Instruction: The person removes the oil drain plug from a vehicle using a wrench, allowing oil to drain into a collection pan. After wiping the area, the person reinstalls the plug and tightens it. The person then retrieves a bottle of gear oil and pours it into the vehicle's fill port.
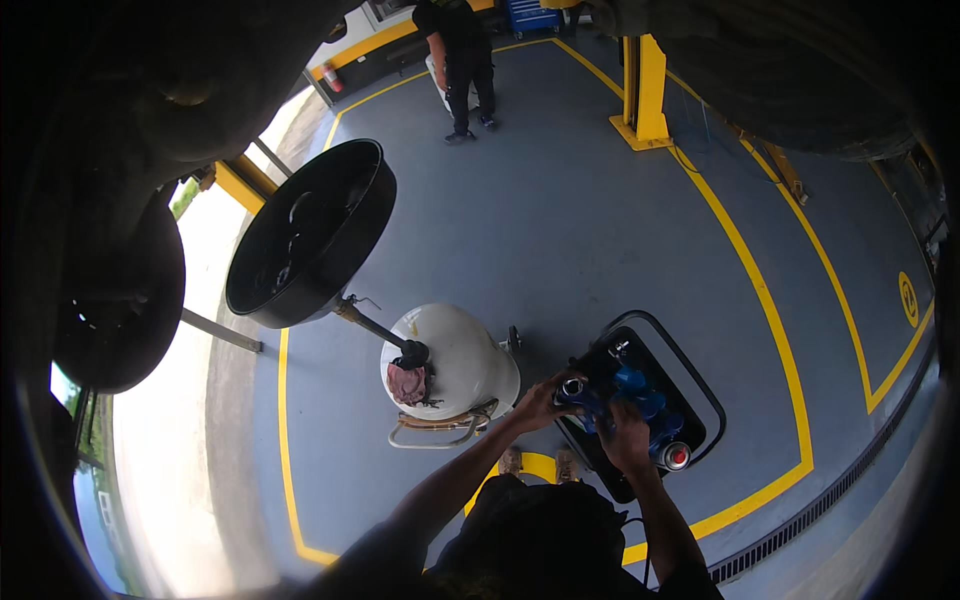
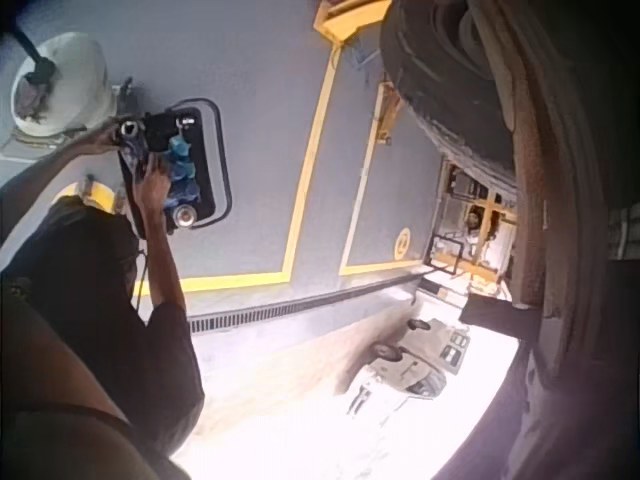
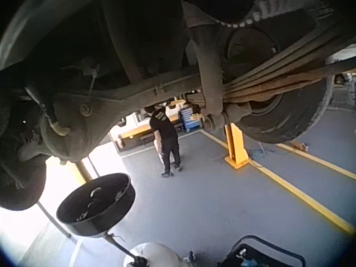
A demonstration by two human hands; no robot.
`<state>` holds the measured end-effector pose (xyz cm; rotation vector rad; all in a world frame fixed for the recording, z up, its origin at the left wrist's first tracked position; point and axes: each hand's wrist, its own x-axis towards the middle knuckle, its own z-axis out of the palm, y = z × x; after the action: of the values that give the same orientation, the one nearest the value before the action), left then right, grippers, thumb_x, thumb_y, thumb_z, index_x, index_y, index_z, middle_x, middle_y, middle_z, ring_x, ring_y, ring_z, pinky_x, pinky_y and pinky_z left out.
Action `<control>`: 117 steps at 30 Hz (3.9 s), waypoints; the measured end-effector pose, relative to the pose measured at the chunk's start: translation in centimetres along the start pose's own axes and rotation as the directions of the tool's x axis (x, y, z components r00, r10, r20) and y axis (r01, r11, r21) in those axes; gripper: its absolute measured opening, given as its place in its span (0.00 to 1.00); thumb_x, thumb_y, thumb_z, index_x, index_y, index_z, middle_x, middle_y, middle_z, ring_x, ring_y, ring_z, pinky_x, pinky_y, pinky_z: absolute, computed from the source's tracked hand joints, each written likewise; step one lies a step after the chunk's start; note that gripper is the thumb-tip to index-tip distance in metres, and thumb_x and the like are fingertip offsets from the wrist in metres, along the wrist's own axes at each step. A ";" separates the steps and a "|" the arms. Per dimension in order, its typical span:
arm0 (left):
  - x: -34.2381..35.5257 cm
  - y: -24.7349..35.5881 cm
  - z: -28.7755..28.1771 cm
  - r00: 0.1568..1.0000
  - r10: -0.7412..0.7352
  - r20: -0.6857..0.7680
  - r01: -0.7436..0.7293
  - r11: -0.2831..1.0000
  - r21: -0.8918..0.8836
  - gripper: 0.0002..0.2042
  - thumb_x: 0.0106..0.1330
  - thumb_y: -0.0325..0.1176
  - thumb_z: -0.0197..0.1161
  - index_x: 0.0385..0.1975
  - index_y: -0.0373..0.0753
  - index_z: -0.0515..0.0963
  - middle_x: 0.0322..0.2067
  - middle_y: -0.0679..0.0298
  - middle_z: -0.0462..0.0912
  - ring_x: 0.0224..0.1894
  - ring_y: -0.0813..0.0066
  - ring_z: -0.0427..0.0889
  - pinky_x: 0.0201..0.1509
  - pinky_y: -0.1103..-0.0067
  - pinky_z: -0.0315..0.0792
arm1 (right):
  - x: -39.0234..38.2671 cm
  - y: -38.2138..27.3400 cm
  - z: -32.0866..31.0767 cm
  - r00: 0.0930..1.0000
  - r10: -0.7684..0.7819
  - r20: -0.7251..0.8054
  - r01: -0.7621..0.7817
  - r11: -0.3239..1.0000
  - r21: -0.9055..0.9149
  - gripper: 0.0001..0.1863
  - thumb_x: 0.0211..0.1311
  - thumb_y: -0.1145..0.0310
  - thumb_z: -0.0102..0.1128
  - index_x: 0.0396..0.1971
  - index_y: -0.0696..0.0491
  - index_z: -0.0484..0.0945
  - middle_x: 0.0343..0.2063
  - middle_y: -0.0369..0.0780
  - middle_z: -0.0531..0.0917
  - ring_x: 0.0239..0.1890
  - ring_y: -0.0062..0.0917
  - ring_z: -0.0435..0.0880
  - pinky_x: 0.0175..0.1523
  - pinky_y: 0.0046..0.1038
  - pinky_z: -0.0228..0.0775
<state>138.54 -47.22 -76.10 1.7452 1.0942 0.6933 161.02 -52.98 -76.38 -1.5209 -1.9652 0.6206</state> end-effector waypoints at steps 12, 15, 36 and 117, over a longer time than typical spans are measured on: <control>-6.6 27.5 -11.1 0.943 0.055 -0.328 -0.016 0.993 0.121 0.29 0.56 0.40 0.78 0.57 0.39 0.74 0.50 0.59 0.84 0.52 0.66 0.85 0.60 0.70 0.78 | 0.4 -18.1 -9.0 0.991 0.129 -0.044 0.002 0.307 0.952 0.41 0.53 0.83 0.73 0.65 0.55 0.60 0.55 0.47 0.75 0.55 0.34 0.80 0.58 0.35 0.77; -6.1 32.2 -14.9 0.917 0.110 -0.384 -0.016 0.971 0.239 0.29 0.56 0.40 0.79 0.56 0.39 0.75 0.48 0.59 0.84 0.51 0.68 0.85 0.56 0.72 0.82 | 4.2 -20.7 -11.9 0.988 -0.016 -0.152 0.145 0.419 0.896 0.39 0.48 0.79 0.78 0.60 0.59 0.65 0.54 0.48 0.76 0.54 0.34 0.81 0.58 0.35 0.78; -4.3 40.2 -28.2 0.784 0.305 -0.541 -0.061 0.905 0.422 0.35 0.66 0.57 0.65 0.59 0.32 0.71 0.43 0.55 0.86 0.39 0.70 0.88 0.42 0.78 0.80 | 17.3 -31.2 -15.3 0.912 -0.263 -0.313 0.385 0.289 0.877 0.36 0.48 0.71 0.80 0.55 0.58 0.67 0.48 0.49 0.81 0.51 0.37 0.85 0.57 0.38 0.81; -0.9 47.1 -49.1 0.109 0.749 -0.653 0.096 0.646 0.757 0.19 0.68 0.46 0.68 0.30 0.32 0.81 0.20 0.65 0.81 0.24 0.81 0.78 0.30 0.80 0.69 | 53.8 -59.5 -38.7 -0.129 -0.671 -0.730 0.992 -0.084 -0.098 0.28 0.46 0.75 0.74 0.51 0.58 0.77 0.43 0.51 0.86 0.49 0.36 0.86 0.51 0.34 0.75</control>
<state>115.53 -35.86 -13.05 2.1787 1.9502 2.2825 135.53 -14.75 -0.07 0.3697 -1.5284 -0.0772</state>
